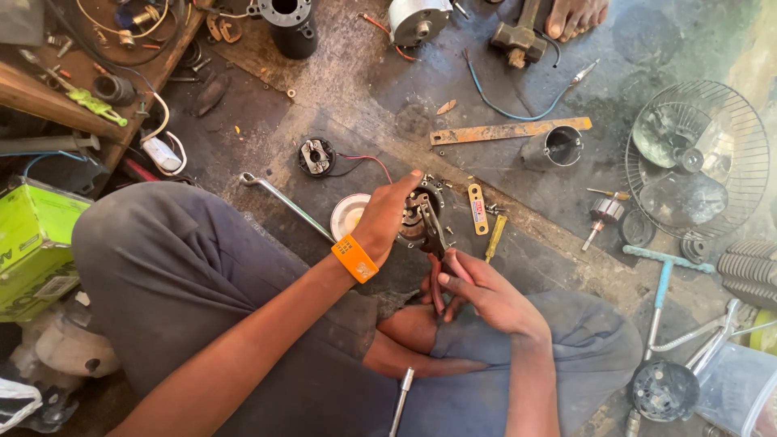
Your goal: The person sits on the workshop floor and works on a motorcycle stator/flywheel cover assembly in their lap. They unscrew fasteners with a screwdriver, use pliers to remove parts, handle small screws and brackets, and reposition the housing while working on it by hand.
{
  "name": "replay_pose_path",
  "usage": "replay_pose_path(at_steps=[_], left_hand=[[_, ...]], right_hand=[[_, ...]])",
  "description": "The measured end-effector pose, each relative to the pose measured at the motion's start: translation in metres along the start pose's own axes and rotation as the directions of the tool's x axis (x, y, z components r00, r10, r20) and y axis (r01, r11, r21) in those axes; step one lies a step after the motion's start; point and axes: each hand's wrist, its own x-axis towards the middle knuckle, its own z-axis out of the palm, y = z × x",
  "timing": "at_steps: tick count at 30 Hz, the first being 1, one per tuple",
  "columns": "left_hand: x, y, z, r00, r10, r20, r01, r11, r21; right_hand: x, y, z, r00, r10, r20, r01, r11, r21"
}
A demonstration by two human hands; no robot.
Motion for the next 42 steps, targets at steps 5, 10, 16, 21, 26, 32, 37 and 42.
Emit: replay_pose_path(at_steps=[5, 10, 16, 21, 26, 32, 37, 42], left_hand=[[0.002, 0.000, 0.000, 0.997, 0.003, -0.071, 0.007, 0.990, 0.139], [0.002, 0.000, -0.001, 0.995, 0.065, -0.076, -0.042, 0.961, 0.274], [0.002, 0.000, -0.001, 0.994, 0.083, -0.069, -0.058, 0.950, 0.307], [0.003, -0.001, 0.000, 0.996, -0.042, -0.080, 0.056, 0.983, 0.175], [0.002, -0.002, 0.000, 0.997, -0.015, -0.074, 0.032, 0.971, 0.237], [0.006, -0.012, -0.006, 0.997, 0.072, -0.023, -0.057, 0.920, 0.388], [0.017, -0.022, -0.011, 0.992, 0.123, 0.022, -0.121, 0.896, 0.427], [0.026, -0.025, -0.009, 0.992, 0.126, -0.004, -0.114, 0.905, 0.410]], right_hand=[[0.004, 0.001, 0.003, 0.999, -0.033, -0.022, 0.034, 0.999, 0.041], [0.003, 0.000, 0.009, 0.998, 0.010, -0.065, -0.009, 1.000, 0.019], [0.003, 0.003, 0.009, 0.998, 0.005, -0.069, 0.000, 0.997, 0.076], [0.001, 0.008, 0.004, 0.998, 0.006, -0.068, -0.005, 1.000, 0.005], [0.001, 0.014, -0.001, 0.995, 0.049, -0.087, -0.047, 0.999, 0.016], [0.002, 0.020, -0.004, 0.992, 0.086, -0.095, -0.083, 0.996, 0.031], [0.008, 0.036, -0.017, 0.999, -0.032, -0.033, 0.030, 0.998, -0.049], [0.013, 0.052, -0.026, 1.000, -0.014, -0.017, 0.013, 0.999, -0.050]])
